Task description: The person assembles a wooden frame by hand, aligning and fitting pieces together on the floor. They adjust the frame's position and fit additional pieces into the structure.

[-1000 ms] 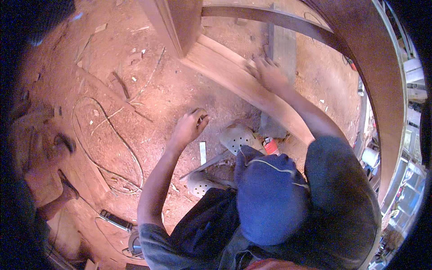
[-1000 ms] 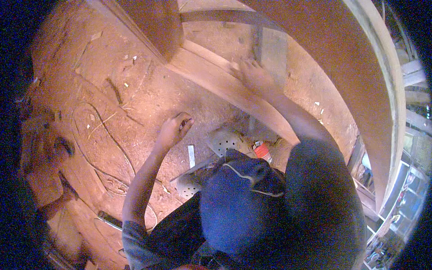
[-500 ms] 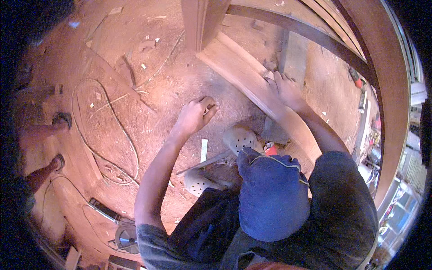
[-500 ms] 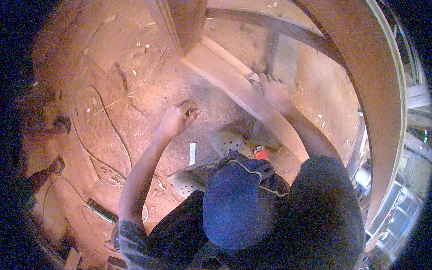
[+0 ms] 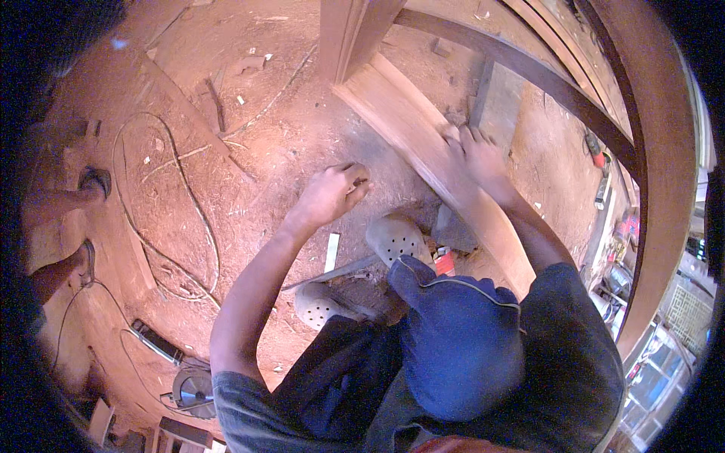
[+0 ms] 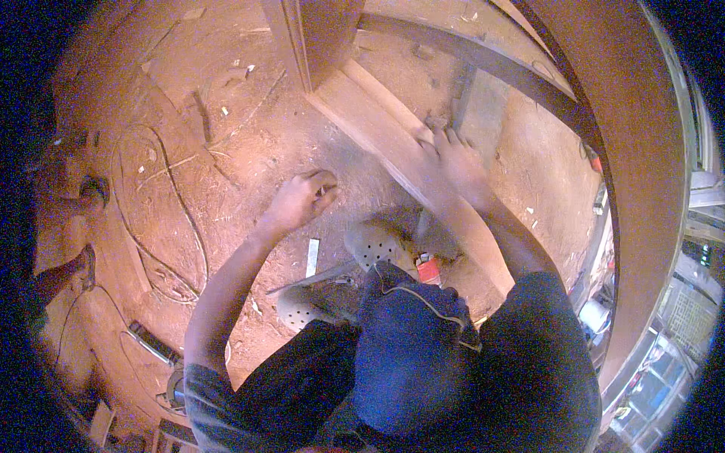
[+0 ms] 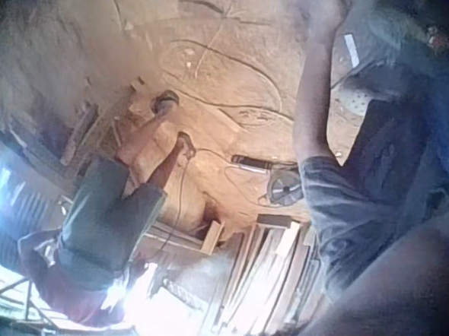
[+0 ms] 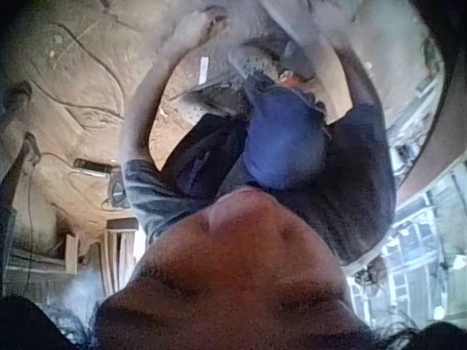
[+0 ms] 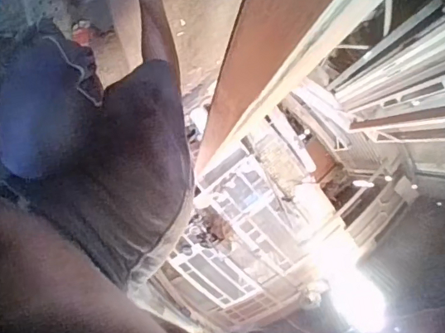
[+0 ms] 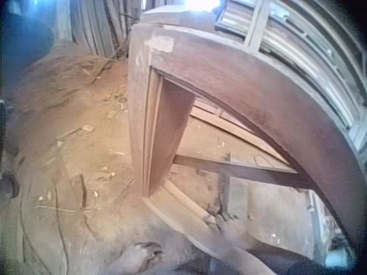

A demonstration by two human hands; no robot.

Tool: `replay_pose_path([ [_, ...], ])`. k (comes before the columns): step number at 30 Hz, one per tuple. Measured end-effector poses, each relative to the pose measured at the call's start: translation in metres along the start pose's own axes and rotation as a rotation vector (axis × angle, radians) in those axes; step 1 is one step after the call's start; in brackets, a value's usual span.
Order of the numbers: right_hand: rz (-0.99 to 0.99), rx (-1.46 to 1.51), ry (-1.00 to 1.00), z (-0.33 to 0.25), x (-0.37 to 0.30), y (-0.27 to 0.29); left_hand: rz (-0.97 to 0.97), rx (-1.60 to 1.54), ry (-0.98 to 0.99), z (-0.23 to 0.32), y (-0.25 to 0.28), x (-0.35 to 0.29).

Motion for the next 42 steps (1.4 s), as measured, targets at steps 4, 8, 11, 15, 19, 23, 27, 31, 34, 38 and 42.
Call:
replay_pose_path([
  [4, -0.015, 0.063, -0.048, -0.044, 0.096, -0.003, -0.119, 0.053, 0.037, 0.0, -0.014, 0.005],
  [8, -0.074, 0.048, -0.019, -0.052, 0.064, -0.007, -0.067, 0.069, -0.031, -0.002, -0.011, 0.001],
  [11, 0.126, -0.007, 0.1, -0.021, 0.006, 0.01, -0.063, 0.015, 0.006, 0.013, -0.002, -0.003],
  [15, -0.057, -0.002, -0.026, -0.029, 0.048, -0.001, -0.087, 0.014, 0.064, 0.002, -0.006, -0.016],
  [19, 0.049, 0.009, 0.03, -0.07, 0.104, 0.007, -0.136, 0.128, -0.111, 0.021, -0.016, -0.008],
  [23, 0.029, 0.039, 0.008, -0.029, 0.027, -0.01, -0.109, 0.047, -0.121, 0.042, -0.01, -0.005],
  [27, -0.253, -0.134, 0.148, 0.041, -0.123, -0.004, -0.055, 0.004, -0.066, 0.043, 0.008, -0.027],
  [31, -0.557, -0.185, 0.128, 0.101, -0.244, 0.02, 0.023, -0.033, 0.034, 0.012, 0.024, -0.043],
  [34, -0.605, -0.23, -0.137, 0.135, -0.273, 0.021, 0.071, -0.074, 0.036, 0.003, 0.037, -0.035],
  [38, -0.221, 0.581, -0.596, 0.061, -0.229, 0.033, 0.167, -0.159, 0.058, 0.003, 0.052, -0.015],
  [42, -0.253, 0.949, -0.298, -0.115, -0.128, 0.085, 0.045, -0.152, 0.075, 0.032, 0.04, -0.025],
])
Point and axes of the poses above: each hand's wrist, its own x-axis towards the middle knuckle, its own y-axis out of the back of the hand, z = x × y, the point moved 10 cm from there along x, towards the middle knuckle, and after that the axes turned 6 degrees about z, right-handed, at the moved point
